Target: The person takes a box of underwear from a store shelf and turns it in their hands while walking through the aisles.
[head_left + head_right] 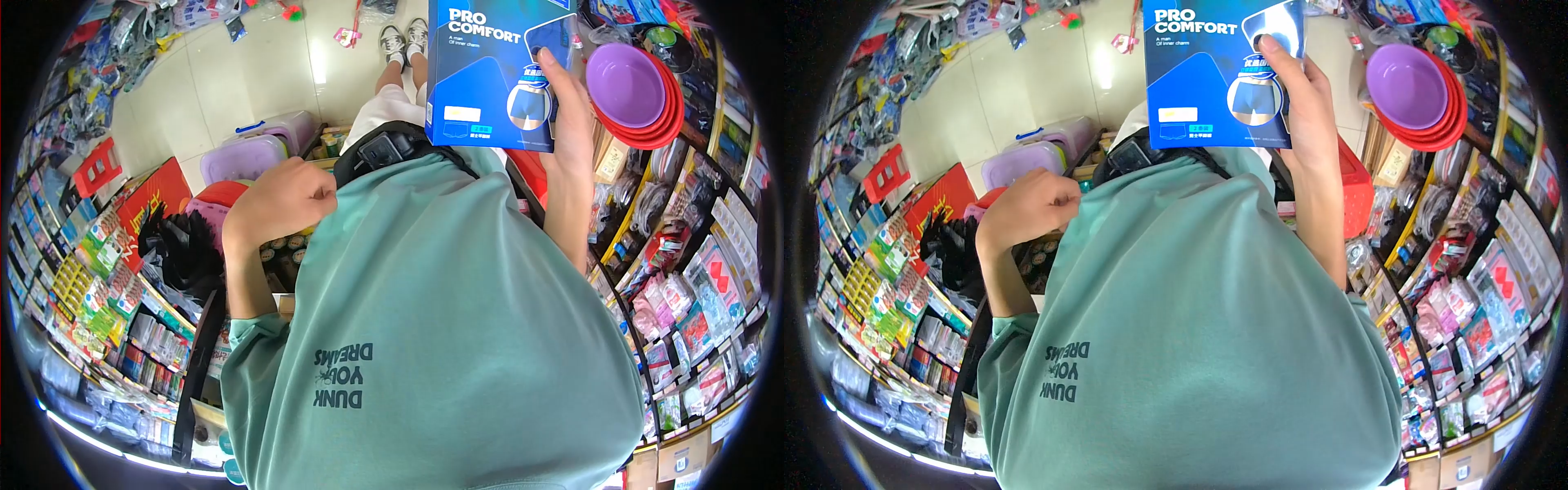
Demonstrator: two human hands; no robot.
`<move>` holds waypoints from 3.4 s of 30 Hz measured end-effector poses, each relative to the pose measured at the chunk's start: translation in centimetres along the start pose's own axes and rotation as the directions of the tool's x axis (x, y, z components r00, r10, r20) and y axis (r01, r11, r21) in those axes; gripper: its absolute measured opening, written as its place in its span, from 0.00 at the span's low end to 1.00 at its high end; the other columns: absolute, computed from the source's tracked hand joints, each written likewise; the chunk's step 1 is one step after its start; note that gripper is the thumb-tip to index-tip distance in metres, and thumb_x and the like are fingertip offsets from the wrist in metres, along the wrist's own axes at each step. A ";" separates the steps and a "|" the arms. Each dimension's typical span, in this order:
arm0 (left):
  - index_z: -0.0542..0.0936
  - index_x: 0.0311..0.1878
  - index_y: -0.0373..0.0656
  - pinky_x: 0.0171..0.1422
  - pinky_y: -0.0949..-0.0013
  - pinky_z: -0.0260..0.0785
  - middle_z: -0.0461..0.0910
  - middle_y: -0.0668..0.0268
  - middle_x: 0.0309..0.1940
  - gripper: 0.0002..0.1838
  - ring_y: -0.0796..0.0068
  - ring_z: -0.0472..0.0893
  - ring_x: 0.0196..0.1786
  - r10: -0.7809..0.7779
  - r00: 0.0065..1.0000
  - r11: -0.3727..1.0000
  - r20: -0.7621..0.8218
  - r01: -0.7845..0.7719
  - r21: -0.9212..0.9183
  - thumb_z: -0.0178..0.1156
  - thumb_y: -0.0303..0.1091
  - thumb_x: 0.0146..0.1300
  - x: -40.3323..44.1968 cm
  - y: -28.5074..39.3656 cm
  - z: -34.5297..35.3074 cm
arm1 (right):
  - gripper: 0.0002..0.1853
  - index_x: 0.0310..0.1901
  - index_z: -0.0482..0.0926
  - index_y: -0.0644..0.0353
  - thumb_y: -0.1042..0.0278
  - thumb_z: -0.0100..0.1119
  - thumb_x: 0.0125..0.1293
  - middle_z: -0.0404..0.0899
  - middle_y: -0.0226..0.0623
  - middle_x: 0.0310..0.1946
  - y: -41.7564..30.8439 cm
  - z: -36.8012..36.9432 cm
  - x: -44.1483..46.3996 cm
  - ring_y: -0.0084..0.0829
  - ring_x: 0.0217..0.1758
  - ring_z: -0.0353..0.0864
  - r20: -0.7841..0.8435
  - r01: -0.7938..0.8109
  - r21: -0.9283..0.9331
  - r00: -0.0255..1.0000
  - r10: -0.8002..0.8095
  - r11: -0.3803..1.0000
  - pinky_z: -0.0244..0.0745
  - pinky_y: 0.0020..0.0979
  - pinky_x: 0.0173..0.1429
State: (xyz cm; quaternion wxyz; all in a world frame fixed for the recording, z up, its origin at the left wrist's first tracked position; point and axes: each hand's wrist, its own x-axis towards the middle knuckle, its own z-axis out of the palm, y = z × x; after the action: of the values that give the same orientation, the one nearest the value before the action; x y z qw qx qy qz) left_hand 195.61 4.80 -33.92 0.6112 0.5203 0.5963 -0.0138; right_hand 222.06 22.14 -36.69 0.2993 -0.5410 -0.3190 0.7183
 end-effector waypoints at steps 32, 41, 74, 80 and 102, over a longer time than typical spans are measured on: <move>0.73 0.53 0.32 0.49 0.73 0.71 0.81 0.60 0.43 0.21 0.75 0.80 0.43 -0.156 0.791 0.197 -0.592 -0.563 -0.803 0.59 0.33 0.59 6.4 7.6 2.1 | 0.25 0.57 0.72 0.69 0.56 0.55 0.68 0.79 0.37 0.47 0.1 1.5 -0.1 0.23 0.51 0.76 0.398 -0.111 0.027 0.913 0.091 0.993 0.69 0.26 0.57; 0.72 0.56 0.34 0.50 0.73 0.70 0.80 0.62 0.45 0.21 0.76 0.79 0.44 -0.168 0.740 0.151 -0.651 -0.633 -0.759 0.57 0.33 0.61 5.7 7.2 1.4 | 0.24 0.58 0.70 0.68 0.55 0.47 0.70 0.75 0.30 0.45 0.2 0.9 -0.9 0.19 0.47 0.70 0.489 -0.061 0.005 0.871 0.051 0.998 0.64 0.24 0.52; 0.69 0.58 0.32 0.49 0.75 0.70 0.79 0.60 0.45 0.25 0.76 0.79 0.44 -0.120 0.689 0.175 -0.715 -0.694 -0.698 0.57 0.35 0.60 4.3 4.8 -0.2 | 0.28 0.63 0.67 0.67 0.66 0.61 0.63 0.71 0.22 0.35 0.8 4.5 -0.4 0.13 0.36 0.65 0.539 0.016 -0.044 0.842 0.010 0.999 0.61 0.17 0.40; 0.70 0.58 0.32 0.48 0.75 0.70 0.79 0.60 0.45 0.25 0.76 0.79 0.43 -0.100 0.681 0.179 -0.725 -0.705 -0.687 0.57 0.36 0.60 4.4 4.0 -0.1 | 0.28 0.63 0.67 0.68 0.65 0.61 0.63 0.73 0.24 0.37 0.9 5.0 -0.6 0.14 0.37 0.66 0.535 0.032 -0.060 0.845 0.005 0.998 0.61 0.17 0.40; 0.75 0.55 0.40 0.56 0.62 0.71 0.79 0.61 0.50 0.24 0.67 0.78 0.51 0.164 0.908 0.155 -0.386 -0.410 -0.899 0.50 0.50 0.67 13.6 -0.2 0.5 | 0.25 0.58 0.69 0.70 0.67 0.62 0.62 0.76 0.38 0.50 -0.7 2.4 -0.6 0.25 0.52 0.75 0.407 0.101 0.045 0.907 -0.111 0.994 0.68 0.28 0.58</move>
State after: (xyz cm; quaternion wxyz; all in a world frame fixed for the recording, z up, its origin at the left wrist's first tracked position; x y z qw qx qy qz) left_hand 199.78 12.56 -44.29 0.7274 0.1272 0.4193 0.5281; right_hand 219.89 21.79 -35.25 0.2708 -0.3572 -0.3953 0.8018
